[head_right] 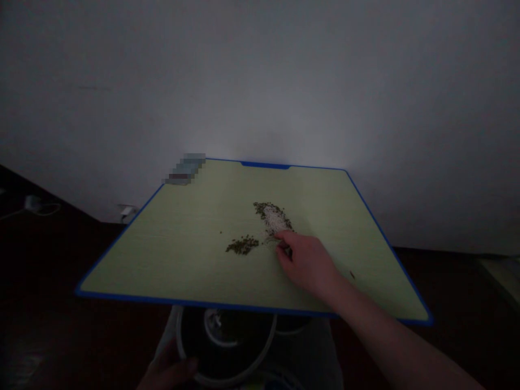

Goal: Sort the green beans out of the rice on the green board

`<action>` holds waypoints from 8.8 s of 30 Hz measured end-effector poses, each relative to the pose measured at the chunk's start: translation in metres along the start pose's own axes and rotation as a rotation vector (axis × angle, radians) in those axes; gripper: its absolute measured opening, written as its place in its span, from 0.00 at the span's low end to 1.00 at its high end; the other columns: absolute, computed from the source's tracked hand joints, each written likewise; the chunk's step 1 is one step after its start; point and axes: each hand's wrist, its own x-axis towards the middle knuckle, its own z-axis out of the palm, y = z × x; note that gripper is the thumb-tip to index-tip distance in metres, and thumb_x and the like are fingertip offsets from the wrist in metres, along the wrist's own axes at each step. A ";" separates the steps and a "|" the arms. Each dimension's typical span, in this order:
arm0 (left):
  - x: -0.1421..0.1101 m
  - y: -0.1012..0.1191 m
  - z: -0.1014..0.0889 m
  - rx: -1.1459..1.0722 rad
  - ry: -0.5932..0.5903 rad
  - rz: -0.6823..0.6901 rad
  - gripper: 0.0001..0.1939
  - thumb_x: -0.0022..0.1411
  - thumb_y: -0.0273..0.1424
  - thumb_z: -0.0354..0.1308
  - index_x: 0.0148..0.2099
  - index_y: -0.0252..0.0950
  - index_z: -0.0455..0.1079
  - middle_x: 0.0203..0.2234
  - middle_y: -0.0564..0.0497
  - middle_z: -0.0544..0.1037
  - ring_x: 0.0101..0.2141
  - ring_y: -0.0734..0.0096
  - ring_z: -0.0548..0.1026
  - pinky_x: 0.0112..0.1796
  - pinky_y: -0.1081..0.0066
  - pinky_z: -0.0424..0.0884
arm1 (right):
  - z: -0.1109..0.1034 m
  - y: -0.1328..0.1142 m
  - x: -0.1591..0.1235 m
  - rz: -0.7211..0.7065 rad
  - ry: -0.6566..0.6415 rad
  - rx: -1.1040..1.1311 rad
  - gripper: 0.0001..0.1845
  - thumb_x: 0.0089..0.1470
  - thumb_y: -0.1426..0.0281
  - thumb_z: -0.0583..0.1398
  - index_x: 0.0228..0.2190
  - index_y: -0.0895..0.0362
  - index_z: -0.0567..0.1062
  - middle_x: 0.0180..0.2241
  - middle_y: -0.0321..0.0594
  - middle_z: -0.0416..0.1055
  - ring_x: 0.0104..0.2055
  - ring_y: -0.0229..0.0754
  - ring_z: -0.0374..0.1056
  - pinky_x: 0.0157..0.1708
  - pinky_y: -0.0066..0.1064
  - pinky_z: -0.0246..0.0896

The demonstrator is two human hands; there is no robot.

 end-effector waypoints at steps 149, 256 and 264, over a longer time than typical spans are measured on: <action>-0.002 -0.002 0.006 0.017 -0.031 0.040 0.47 0.40 0.20 0.71 0.63 0.37 0.60 0.43 0.38 0.83 0.47 0.41 0.77 0.47 0.53 0.73 | 0.007 -0.037 -0.009 -0.213 -0.429 0.358 0.13 0.53 0.74 0.59 0.41 0.55 0.77 0.34 0.38 0.78 0.34 0.39 0.72 0.35 0.29 0.63; 0.004 -0.006 -0.008 0.028 -0.019 0.059 0.49 0.41 0.20 0.71 0.64 0.37 0.57 0.44 0.37 0.82 0.45 0.44 0.79 0.48 0.53 0.73 | 0.008 -0.010 0.001 -0.017 -0.002 0.024 0.16 0.53 0.71 0.56 0.43 0.57 0.75 0.32 0.40 0.79 0.30 0.42 0.74 0.32 0.34 0.66; 0.001 -0.003 -0.001 0.018 -0.039 0.041 0.45 0.40 0.20 0.71 0.61 0.38 0.63 0.43 0.38 0.83 0.45 0.42 0.78 0.47 0.51 0.73 | -0.001 0.003 0.001 0.015 0.019 0.003 0.15 0.52 0.72 0.56 0.42 0.55 0.75 0.32 0.39 0.79 0.29 0.42 0.74 0.30 0.32 0.65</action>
